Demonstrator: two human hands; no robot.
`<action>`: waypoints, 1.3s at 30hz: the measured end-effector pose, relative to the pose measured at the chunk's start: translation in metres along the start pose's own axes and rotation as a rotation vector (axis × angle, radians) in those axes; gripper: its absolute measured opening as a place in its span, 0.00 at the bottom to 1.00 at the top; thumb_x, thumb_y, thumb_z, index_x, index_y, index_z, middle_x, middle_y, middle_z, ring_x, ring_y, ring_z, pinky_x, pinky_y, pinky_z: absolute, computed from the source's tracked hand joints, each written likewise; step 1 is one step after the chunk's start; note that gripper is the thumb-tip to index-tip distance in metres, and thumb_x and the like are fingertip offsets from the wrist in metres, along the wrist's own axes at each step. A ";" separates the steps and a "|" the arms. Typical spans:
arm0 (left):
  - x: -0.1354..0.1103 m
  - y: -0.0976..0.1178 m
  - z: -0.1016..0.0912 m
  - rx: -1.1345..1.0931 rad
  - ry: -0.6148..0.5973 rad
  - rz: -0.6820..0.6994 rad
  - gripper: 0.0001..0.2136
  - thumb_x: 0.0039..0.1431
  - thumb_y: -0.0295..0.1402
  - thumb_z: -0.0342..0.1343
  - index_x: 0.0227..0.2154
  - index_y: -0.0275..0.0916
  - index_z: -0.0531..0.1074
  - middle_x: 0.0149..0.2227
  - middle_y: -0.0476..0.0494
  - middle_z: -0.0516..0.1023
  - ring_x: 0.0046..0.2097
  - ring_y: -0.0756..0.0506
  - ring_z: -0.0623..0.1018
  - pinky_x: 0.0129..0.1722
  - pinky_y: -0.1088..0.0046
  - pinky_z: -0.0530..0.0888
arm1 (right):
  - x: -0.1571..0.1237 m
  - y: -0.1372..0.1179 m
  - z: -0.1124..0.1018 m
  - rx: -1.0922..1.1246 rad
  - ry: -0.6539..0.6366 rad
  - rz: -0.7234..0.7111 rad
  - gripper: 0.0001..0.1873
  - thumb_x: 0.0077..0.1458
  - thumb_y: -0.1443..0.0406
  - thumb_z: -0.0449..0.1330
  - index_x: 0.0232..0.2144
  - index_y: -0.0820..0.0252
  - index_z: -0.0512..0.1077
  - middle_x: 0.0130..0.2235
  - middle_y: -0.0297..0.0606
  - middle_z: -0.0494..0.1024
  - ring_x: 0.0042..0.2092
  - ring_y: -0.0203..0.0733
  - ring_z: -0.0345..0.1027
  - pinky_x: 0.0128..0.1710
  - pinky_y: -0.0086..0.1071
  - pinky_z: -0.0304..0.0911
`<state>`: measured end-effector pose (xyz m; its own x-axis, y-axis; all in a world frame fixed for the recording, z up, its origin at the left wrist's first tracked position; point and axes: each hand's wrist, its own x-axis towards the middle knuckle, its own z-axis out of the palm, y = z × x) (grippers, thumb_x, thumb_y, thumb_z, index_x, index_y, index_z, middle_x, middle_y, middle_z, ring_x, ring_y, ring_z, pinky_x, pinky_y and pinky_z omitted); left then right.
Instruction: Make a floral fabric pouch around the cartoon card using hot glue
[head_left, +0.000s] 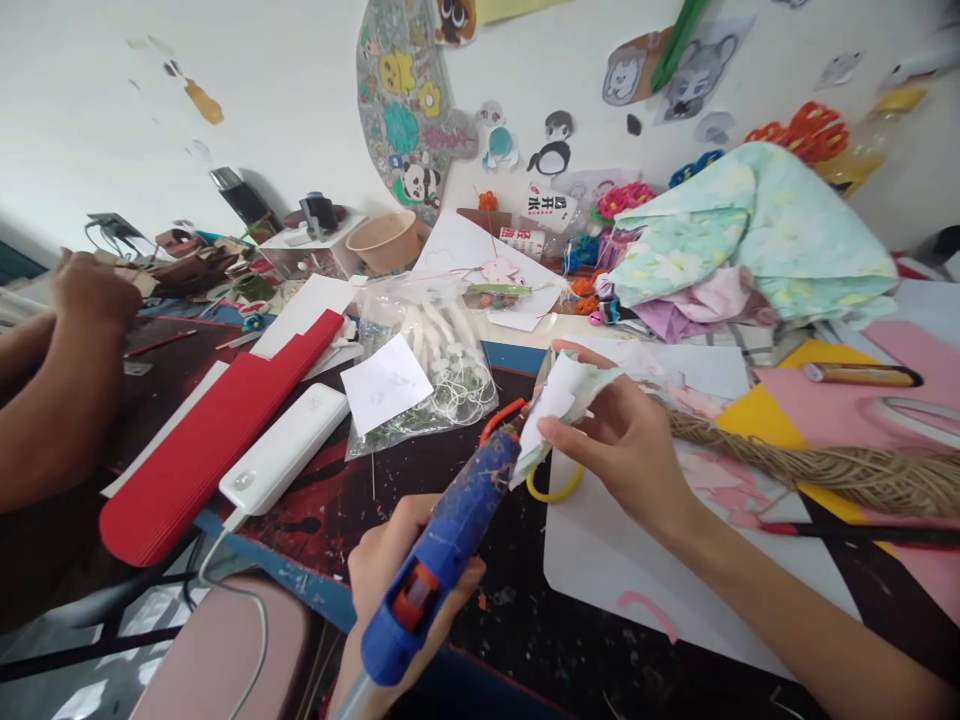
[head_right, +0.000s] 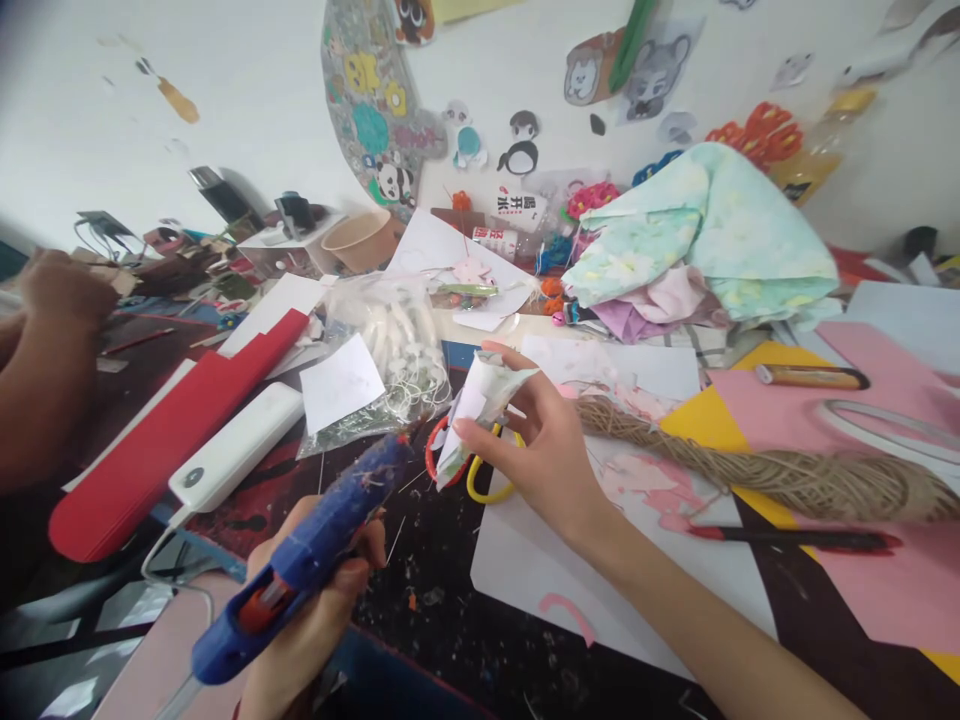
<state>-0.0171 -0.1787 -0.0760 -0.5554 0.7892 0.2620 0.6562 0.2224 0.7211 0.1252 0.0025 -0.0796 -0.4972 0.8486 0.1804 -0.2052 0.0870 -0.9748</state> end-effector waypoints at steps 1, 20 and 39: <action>-0.001 0.000 -0.001 -0.001 -0.031 0.013 0.10 0.58 0.45 0.55 0.32 0.46 0.74 0.21 0.53 0.78 0.22 0.48 0.75 0.25 0.73 0.70 | 0.000 0.000 0.000 -0.004 0.001 -0.006 0.35 0.50 0.60 0.72 0.59 0.47 0.67 0.50 0.38 0.78 0.47 0.45 0.75 0.47 0.39 0.75; -0.001 -0.004 0.012 0.250 0.044 0.014 0.03 0.55 0.36 0.59 0.33 0.47 0.75 0.20 0.55 0.77 0.22 0.47 0.77 0.24 0.74 0.67 | -0.005 -0.006 0.002 -0.058 -0.074 -0.058 0.34 0.54 0.60 0.69 0.61 0.48 0.65 0.46 0.39 0.79 0.44 0.45 0.76 0.40 0.34 0.75; -0.010 0.014 0.006 0.334 -0.046 -0.051 0.06 0.57 0.29 0.55 0.35 0.45 0.75 0.25 0.51 0.79 0.29 0.46 0.78 0.31 0.74 0.69 | -0.009 -0.009 0.003 0.007 -0.106 -0.097 0.32 0.55 0.64 0.68 0.61 0.47 0.67 0.46 0.38 0.77 0.42 0.40 0.74 0.39 0.30 0.75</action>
<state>0.0007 -0.1800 -0.0725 -0.5728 0.7958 0.1965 0.7636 0.4309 0.4809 0.1291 -0.0070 -0.0720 -0.5607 0.7766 0.2873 -0.2624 0.1625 -0.9512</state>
